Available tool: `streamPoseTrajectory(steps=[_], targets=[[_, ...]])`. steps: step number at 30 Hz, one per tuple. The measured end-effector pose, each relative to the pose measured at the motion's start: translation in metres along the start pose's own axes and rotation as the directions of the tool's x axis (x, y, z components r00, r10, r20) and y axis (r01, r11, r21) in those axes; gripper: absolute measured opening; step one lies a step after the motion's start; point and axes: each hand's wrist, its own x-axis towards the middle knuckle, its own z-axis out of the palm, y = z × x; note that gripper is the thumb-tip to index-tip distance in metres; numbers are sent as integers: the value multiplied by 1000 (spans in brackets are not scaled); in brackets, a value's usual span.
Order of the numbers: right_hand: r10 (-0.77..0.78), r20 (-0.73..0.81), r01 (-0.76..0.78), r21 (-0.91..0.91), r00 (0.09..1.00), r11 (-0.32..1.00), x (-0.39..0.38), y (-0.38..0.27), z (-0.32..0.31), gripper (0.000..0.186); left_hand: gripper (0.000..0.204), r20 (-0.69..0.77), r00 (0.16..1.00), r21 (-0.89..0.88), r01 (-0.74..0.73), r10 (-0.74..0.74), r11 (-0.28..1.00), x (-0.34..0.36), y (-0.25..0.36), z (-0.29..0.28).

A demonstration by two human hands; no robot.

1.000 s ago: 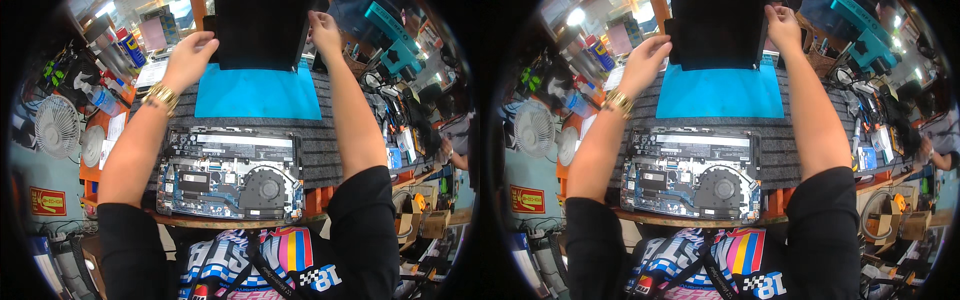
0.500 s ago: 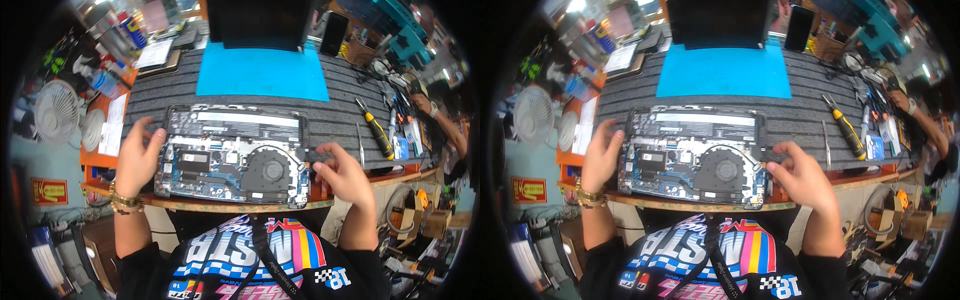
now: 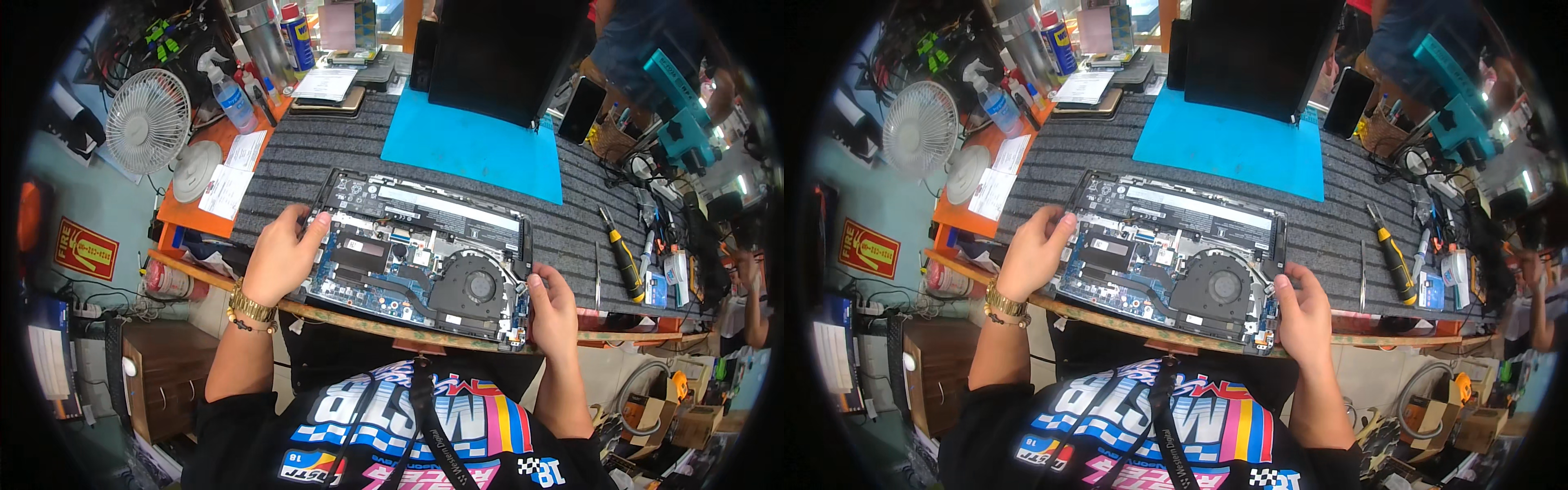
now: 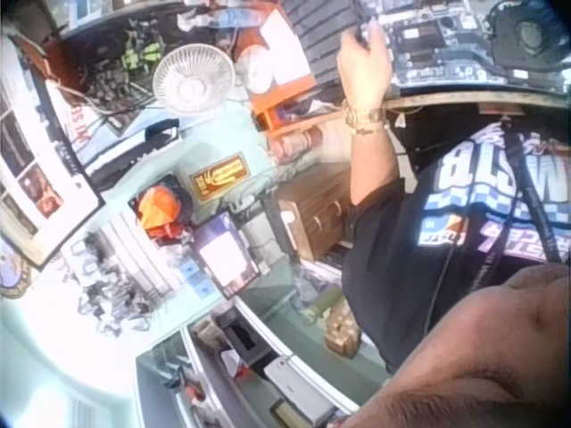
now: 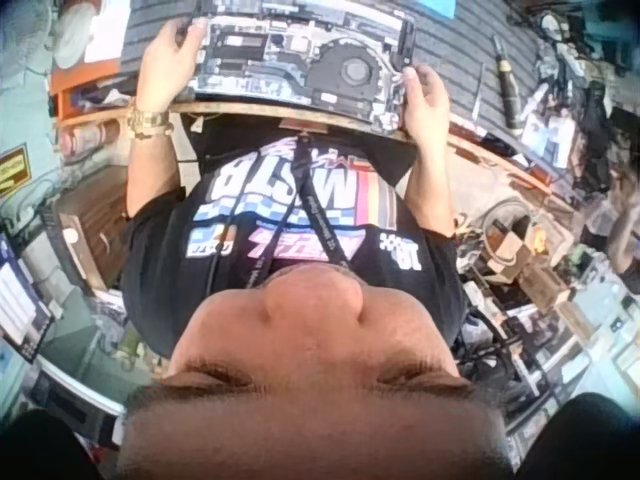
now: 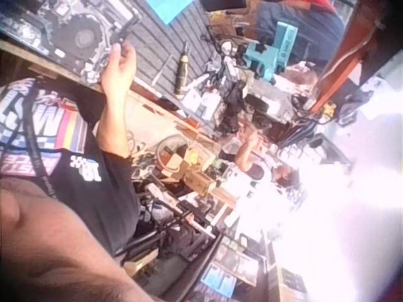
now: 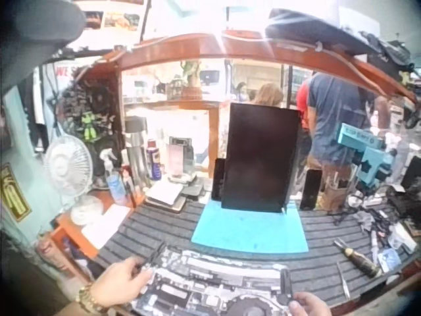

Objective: The person handles a laptop screen and then connects cables to the internal motherboard of a laptop using their hands and a screwdriver.

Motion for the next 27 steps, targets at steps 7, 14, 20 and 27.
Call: streamPoseTrajectory(steps=[7,14,20,27], targets=[[-282,-100,273,-89,954,958,10,8,-5,42,73,50,999,-122,12,-6,992,0,1,5],[-397,-125,363,-228,909,903,59,0,-47,36,74,-14,994,-90,-107,106,990,33,37,32],[-413,-196,353,-278,890,893,88,0,-67,37,75,87,990,-88,-106,114,990,80,66,52],[-507,-186,371,-483,842,793,119,1,-61,42,77,-18,984,82,-175,177,981,105,55,68]])
